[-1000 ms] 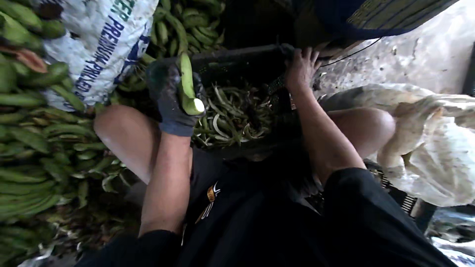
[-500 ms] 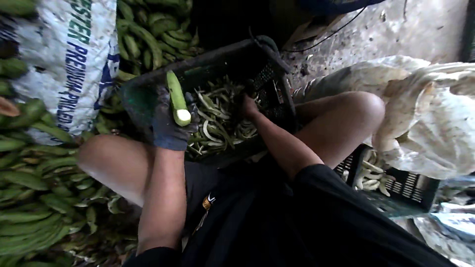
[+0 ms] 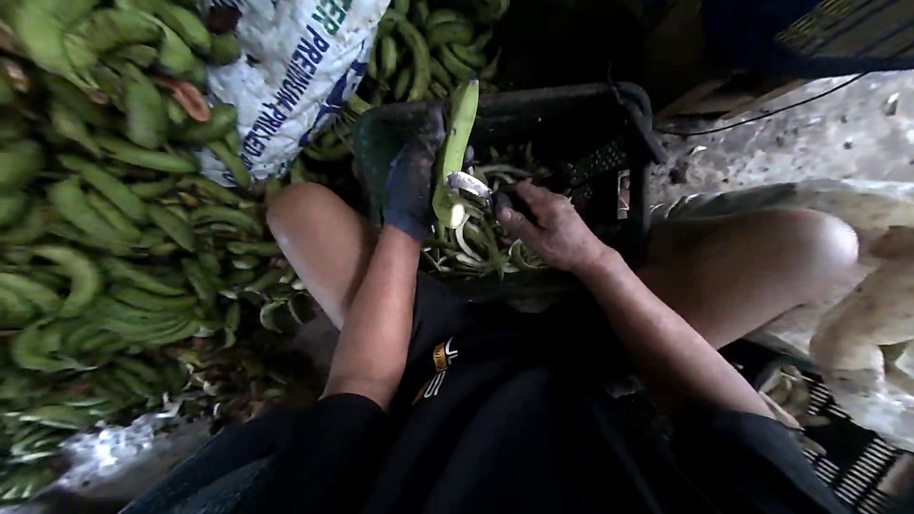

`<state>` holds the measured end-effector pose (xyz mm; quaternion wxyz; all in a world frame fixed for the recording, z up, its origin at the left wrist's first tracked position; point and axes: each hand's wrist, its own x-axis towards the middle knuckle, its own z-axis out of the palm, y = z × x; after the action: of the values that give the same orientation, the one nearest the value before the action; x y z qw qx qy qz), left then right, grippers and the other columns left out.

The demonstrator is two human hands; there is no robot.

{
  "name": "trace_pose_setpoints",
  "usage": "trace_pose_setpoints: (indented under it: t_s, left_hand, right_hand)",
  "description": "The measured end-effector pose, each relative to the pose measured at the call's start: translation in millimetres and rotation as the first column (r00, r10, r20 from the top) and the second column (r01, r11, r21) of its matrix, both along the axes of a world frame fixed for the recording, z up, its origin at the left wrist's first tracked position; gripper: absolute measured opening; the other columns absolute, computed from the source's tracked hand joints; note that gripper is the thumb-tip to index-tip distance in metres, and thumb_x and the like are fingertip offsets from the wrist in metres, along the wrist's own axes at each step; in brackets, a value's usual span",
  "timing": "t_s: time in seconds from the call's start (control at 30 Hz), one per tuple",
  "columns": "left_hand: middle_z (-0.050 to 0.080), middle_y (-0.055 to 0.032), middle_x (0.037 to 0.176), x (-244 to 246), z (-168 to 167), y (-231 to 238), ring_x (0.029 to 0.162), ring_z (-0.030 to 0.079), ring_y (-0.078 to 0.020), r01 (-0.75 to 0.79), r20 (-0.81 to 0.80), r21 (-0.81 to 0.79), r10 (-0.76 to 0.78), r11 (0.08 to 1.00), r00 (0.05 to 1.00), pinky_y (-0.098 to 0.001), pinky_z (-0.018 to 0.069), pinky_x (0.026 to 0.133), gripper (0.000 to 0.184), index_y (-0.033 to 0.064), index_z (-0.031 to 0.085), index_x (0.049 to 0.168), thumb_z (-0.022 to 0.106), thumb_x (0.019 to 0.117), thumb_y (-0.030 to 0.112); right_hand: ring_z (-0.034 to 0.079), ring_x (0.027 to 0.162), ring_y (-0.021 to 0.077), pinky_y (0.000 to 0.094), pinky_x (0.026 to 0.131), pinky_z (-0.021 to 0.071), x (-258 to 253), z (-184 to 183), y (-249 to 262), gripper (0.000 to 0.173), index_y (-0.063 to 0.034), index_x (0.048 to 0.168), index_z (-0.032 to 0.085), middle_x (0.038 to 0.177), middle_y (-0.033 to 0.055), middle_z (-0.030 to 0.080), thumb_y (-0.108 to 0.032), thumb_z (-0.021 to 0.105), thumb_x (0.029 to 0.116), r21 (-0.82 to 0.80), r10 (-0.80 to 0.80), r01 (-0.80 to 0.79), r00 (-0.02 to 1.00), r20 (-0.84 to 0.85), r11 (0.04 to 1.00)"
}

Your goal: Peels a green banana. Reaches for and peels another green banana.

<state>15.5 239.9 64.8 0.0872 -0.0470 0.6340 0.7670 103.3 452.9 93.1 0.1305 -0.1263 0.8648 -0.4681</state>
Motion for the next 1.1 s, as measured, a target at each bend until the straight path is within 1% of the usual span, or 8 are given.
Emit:
trace_pose_setpoints:
  t_s: [0.13, 0.23, 0.4, 0.63, 0.77, 0.87, 0.97, 1.1]
  left_hand:
    - [0.069, -0.0058, 0.093, 4, 14, 12, 0.079, 0.068, -0.0116, 0.002, 0.149, 0.168, -0.027, 0.986, 0.988, -0.0285, 0.0609, 0.070, 0.026, 0.0019, 0.059, 0.120, 0.040, 0.1103, 0.017]
    - [0.069, -0.0038, 0.108, 24, 15, 15, 0.096, 0.066, -0.0065, 0.079, 0.106, -0.071, -0.071, 0.994, 0.992, -0.0268, 0.0572, 0.087, 0.029, 0.0007, 0.060, 0.127, 0.044, 0.1089, 0.016]
    - [0.072, -0.0070, 0.096, 55, 25, 1, 0.081, 0.070, -0.0167, 0.219, 0.353, -0.106, -0.169, 0.970, 0.920, -0.0375, 0.0622, 0.070, 0.044, 0.0091, 0.068, 0.119, 0.044, 0.1082, 0.045]
    - [0.070, -0.0116, 0.091, 97, 46, -24, 0.066, 0.068, -0.0187, 0.290, 0.578, 0.133, -0.312, 0.948, 0.754, -0.0328, 0.0589, 0.053, 0.046, 0.0095, 0.063, 0.123, 0.038, 0.1098, 0.045]
    - [0.069, -0.0139, 0.098, 81, 31, -29, 0.068, 0.068, -0.0211, 0.174, 0.414, 0.410, -0.352, 0.895, 0.840, -0.0339, 0.0586, 0.050, 0.052, 0.0092, 0.055, 0.130, 0.024, 0.1106, 0.046]
    - [0.069, -0.0065, 0.096, 59, 33, -19, 0.074, 0.067, -0.0152, 0.060, 0.259, 0.113, -0.087, 0.992, 0.962, -0.0333, 0.0601, 0.061, 0.038, 0.0097, 0.061, 0.126, 0.039, 0.1103, 0.037]
    - [0.070, -0.0045, 0.112, 40, 38, -8, 0.098, 0.068, -0.0106, -0.111, 0.018, -0.254, 0.120, 0.961, 0.993, -0.0331, 0.0592, 0.088, 0.035, 0.0068, 0.061, 0.131, 0.051, 0.1074, 0.031]
    - [0.062, -0.0076, 0.131, 26, 53, -1, 0.113, 0.062, -0.0067, -0.129, 0.017, -0.387, 0.147, 0.913, 0.989, -0.0263, 0.0524, 0.098, 0.042, 0.0042, 0.048, 0.146, 0.046, 0.1094, 0.025]
  right_hand:
    - [0.070, 0.098, 0.0269, 0.0512, 0.089, 0.0576, -5, -6, -10, 0.043, -0.0068, 0.129, 0.062, 0.111, 0.0145, 0.069, -0.042, 0.052, 0.1068, 0.086, 0.093, -0.097, 0.994, 0.049, 0.992]
    - [0.068, 0.110, 0.0353, 0.0578, 0.094, 0.0553, -16, -14, -3, 0.043, -0.0053, 0.131, 0.061, 0.127, 0.0194, 0.065, -0.040, 0.055, 0.1061, 0.205, 0.022, -0.020, 1.000, -0.007, 0.978]
    - [0.063, 0.123, 0.0355, 0.0616, 0.101, 0.0484, -35, -15, 29, 0.049, -0.0091, 0.132, 0.062, 0.131, 0.0163, 0.066, -0.048, 0.057, 0.1029, 0.322, -0.192, 0.249, 0.961, -0.201, 0.913]
    - [0.066, 0.116, 0.0419, 0.0666, 0.094, 0.0517, -51, -16, 48, 0.052, -0.0120, 0.138, 0.058, 0.129, 0.0207, 0.066, -0.051, 0.054, 0.1035, 0.391, -0.477, 0.423, 0.878, 0.046, 0.817]
    - [0.069, 0.109, 0.0314, 0.0568, 0.095, 0.0547, -44, 0, 38, 0.056, -0.0082, 0.130, 0.063, 0.118, 0.0162, 0.069, -0.056, 0.055, 0.1015, 0.207, -0.377, 0.383, 0.924, -0.072, 0.900]
    - [0.070, 0.098, 0.0246, 0.0485, 0.090, 0.0578, -24, -1, 9, 0.050, -0.0042, 0.127, 0.064, 0.109, 0.0147, 0.071, -0.048, 0.057, 0.1034, 0.032, -0.262, 0.263, 0.964, -0.042, 0.964]
    - [0.070, 0.091, 0.0188, 0.0428, 0.086, 0.0592, -6, 2, -13, 0.043, -0.0035, 0.126, 0.065, 0.103, 0.0112, 0.071, -0.040, 0.058, 0.1040, -0.102, -0.099, 0.098, 0.995, 0.002, 0.990]
    - [0.069, 0.100, 0.0229, 0.0472, 0.091, 0.0573, -2, -1, -21, 0.045, -0.0057, 0.126, 0.065, 0.113, 0.0126, 0.070, -0.043, 0.055, 0.1048, -0.081, 0.029, -0.030, 0.999, -0.016, 0.996]
